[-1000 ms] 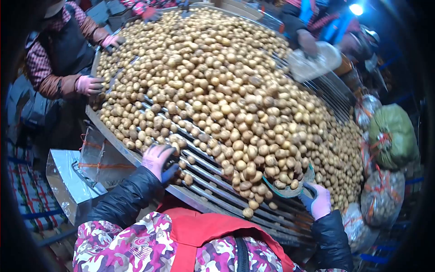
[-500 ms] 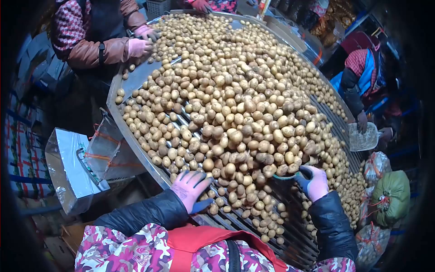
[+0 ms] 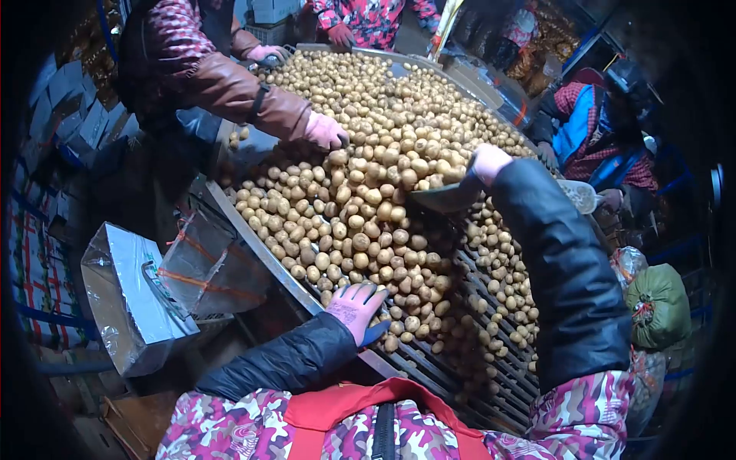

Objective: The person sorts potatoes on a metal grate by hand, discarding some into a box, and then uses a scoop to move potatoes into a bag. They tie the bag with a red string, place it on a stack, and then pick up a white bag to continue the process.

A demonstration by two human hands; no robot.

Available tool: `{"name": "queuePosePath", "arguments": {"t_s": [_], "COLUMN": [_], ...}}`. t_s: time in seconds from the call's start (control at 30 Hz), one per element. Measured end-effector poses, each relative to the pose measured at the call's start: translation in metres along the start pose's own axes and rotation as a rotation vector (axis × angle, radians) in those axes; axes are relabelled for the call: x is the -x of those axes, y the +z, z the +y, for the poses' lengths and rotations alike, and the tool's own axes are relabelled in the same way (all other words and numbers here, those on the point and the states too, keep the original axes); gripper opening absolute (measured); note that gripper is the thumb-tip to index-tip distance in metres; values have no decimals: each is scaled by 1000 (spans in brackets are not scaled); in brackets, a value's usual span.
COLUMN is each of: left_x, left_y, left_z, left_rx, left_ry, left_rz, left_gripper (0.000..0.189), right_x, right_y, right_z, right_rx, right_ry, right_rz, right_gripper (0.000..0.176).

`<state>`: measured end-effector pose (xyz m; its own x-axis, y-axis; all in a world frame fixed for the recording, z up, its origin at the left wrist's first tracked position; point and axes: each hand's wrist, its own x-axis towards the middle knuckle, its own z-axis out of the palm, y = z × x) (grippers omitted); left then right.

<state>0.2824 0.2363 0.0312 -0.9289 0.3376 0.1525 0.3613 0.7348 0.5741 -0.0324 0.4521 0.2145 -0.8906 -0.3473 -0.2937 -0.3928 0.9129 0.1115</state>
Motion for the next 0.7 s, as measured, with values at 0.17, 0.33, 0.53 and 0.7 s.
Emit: {"name": "queuePosePath", "arguments": {"t_s": [0.17, 0.33, 0.53, 0.7], "left_x": [5, 4, 1, 0], "left_y": [5, 6, 11, 16], "left_z": [-7, -7, -1, -3], "left_rx": [48, 70, 5, 2], "left_ry": [-5, 27, -11, -5], "left_rz": [80, 102, 56, 58], "left_gripper": [60, 58, 53, 51], "right_x": [-10, 39, 183, 346], "right_y": [-63, -97, -85, -1], "right_z": [-44, -50, 4, 109], "right_rx": [154, 172, -17, -330], "right_ry": [-110, -100, 97, -5], "right_rz": [-17, -47, 35, 256], "right_gripper": [16, 13, 24, 30]}}
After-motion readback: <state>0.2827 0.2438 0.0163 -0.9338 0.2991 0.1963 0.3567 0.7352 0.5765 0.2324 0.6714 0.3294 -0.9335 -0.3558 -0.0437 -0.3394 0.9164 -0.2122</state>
